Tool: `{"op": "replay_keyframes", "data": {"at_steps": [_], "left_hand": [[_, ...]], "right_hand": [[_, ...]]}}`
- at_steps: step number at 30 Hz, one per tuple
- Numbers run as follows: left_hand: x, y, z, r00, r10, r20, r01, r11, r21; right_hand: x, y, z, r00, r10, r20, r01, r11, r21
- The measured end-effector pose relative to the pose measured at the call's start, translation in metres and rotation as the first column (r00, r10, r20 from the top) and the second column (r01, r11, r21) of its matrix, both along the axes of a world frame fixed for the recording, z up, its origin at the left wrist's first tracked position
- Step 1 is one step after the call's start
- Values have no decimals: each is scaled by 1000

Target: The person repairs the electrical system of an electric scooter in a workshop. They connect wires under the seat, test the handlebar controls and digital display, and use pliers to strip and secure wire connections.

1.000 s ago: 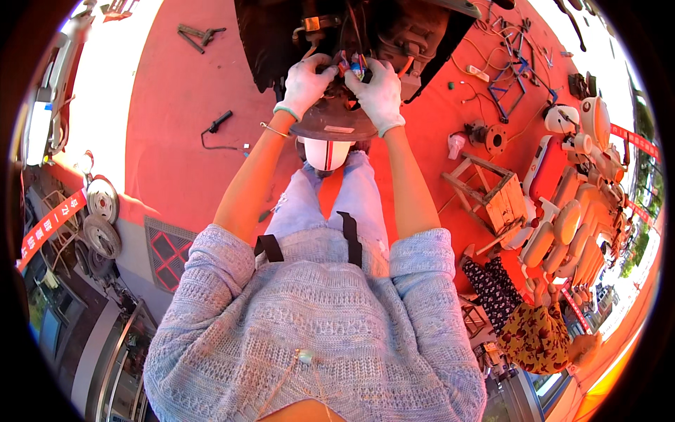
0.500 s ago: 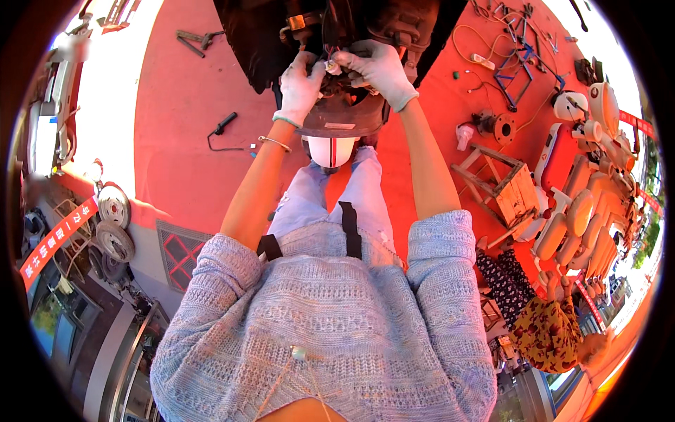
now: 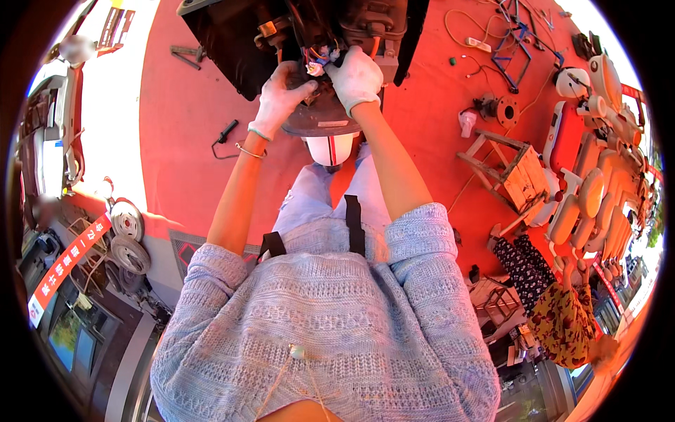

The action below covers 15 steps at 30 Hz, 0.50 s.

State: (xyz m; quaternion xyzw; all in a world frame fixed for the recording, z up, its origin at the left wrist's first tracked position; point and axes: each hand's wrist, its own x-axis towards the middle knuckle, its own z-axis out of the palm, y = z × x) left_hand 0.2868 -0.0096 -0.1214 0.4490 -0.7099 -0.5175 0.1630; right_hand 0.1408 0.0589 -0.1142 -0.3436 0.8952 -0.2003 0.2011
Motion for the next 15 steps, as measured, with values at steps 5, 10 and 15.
{"op": "replay_keyframes", "data": {"at_steps": [5,10,15], "left_hand": [[-21,-6,-4,994,40,104,-18,979,-204],[-10,-16,-11,978,155,-141,-111,954,278],[-12,-8,4,982,163,-100,-138,966,219]], "right_hand": [[-7,-15,5,997,55,-54,-42,976,212],[-16,11,-7,664,-16,747,266,940,-216],[0,21,-2,475,-22,879,506,825,-253]]}}
